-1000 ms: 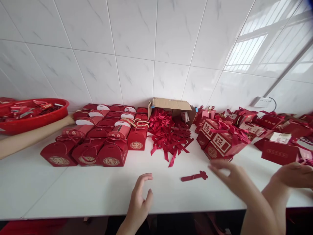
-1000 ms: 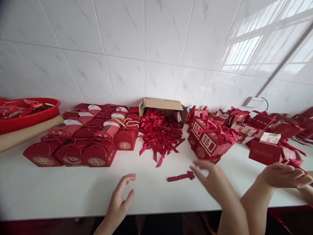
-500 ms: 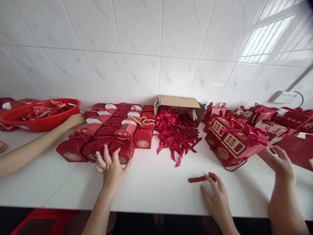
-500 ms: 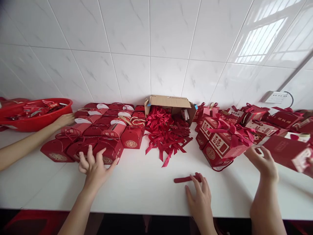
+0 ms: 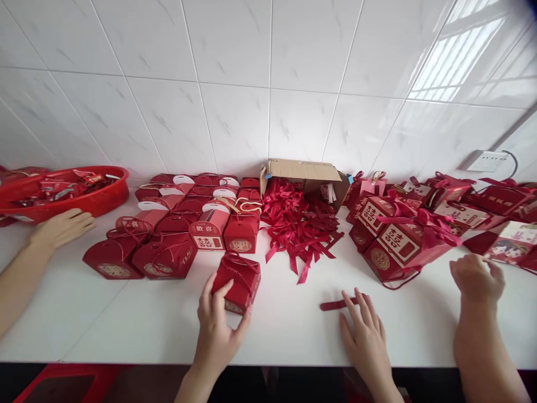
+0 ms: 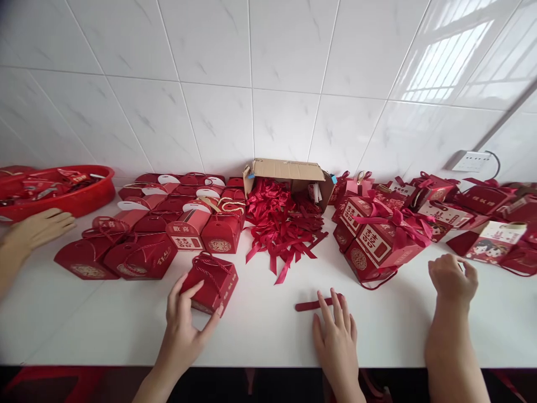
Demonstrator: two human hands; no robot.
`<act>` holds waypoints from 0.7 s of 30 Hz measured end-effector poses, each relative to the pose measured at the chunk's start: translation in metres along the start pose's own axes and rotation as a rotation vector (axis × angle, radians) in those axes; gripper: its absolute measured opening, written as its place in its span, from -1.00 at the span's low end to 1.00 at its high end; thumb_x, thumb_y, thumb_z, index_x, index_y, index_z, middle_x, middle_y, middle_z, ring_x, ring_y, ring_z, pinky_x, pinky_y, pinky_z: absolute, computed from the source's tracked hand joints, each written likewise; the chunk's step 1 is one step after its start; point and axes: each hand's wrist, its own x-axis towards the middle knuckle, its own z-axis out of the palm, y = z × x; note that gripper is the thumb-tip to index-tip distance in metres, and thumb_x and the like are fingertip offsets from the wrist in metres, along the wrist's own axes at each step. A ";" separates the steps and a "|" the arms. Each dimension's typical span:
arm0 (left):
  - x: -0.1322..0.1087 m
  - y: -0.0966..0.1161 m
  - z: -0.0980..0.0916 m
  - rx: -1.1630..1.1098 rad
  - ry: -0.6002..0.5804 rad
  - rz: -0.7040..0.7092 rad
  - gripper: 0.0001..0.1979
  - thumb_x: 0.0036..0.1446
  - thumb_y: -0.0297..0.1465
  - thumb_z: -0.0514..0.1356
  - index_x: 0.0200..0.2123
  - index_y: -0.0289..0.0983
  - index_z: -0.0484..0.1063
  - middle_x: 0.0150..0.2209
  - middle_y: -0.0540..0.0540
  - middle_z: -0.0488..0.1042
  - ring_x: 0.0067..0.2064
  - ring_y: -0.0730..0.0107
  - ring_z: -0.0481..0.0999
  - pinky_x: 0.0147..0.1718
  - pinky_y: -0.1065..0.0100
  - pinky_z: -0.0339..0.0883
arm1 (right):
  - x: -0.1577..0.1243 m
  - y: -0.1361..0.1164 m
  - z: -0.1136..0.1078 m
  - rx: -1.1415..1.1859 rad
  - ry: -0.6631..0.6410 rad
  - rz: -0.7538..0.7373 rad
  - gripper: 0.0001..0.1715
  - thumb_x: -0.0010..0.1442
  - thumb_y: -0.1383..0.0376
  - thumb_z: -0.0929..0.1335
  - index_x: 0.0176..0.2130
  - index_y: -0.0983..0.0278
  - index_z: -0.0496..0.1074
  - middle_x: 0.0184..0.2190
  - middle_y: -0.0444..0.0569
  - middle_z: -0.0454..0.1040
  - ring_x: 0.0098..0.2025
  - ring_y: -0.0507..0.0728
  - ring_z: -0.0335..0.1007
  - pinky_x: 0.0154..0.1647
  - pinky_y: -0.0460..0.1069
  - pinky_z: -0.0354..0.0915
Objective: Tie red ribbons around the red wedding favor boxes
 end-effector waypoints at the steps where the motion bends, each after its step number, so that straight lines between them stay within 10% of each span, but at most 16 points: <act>1: -0.004 0.005 0.001 -0.025 -0.037 0.018 -0.49 0.11 -0.31 0.21 0.12 -0.21 0.17 0.28 -0.34 0.00 0.28 -0.15 0.13 0.14 -0.11 0.17 | 0.000 0.001 0.001 0.003 -0.022 0.009 -0.47 0.32 0.16 0.12 0.20 0.17 0.29 0.29 0.09 0.20 0.35 0.36 -0.01 0.18 0.36 0.14; 6: -0.018 0.023 0.006 -0.149 -0.122 0.068 -0.37 0.11 -0.38 0.22 0.21 -0.17 0.03 0.27 -0.34 0.01 0.30 -0.12 0.10 0.15 -0.10 0.19 | 0.009 0.008 0.004 0.076 -0.146 0.091 -0.43 0.32 0.10 0.13 0.23 0.19 0.25 0.27 0.10 0.23 0.34 0.34 0.04 0.22 0.42 0.05; 10: -0.023 0.025 0.009 -0.240 -0.049 0.063 -0.18 0.08 -0.39 0.26 0.29 -0.19 -0.15 0.27 -0.37 -0.04 0.32 -0.12 0.05 0.17 -0.13 0.17 | 0.033 -0.002 -0.012 0.254 0.028 0.115 -0.50 0.30 0.09 0.16 0.11 0.21 0.37 0.27 0.17 0.21 0.32 0.43 0.05 0.18 0.49 0.05; 14: -0.031 0.023 0.011 -0.305 -0.082 0.023 -0.10 0.04 -0.35 0.30 0.30 -0.13 -0.21 0.27 -0.34 0.01 0.30 -0.15 0.13 0.17 -0.15 0.19 | 0.049 -0.049 -0.041 0.707 -0.059 -0.078 -0.63 0.30 0.13 0.25 0.02 0.19 0.43 0.05 0.16 0.44 0.08 0.31 0.41 -0.02 0.21 0.41; 21: -0.044 0.024 0.013 -0.353 -0.156 -0.022 -0.05 -0.03 -0.24 0.35 0.28 -0.03 -0.19 0.19 -0.30 0.16 0.18 -0.15 0.31 0.07 -0.12 0.32 | 0.055 -0.121 -0.055 0.989 -0.159 -0.215 -0.76 0.24 0.22 0.34 -0.10 0.20 0.50 -0.01 0.12 0.46 0.02 0.24 0.44 0.01 0.14 0.41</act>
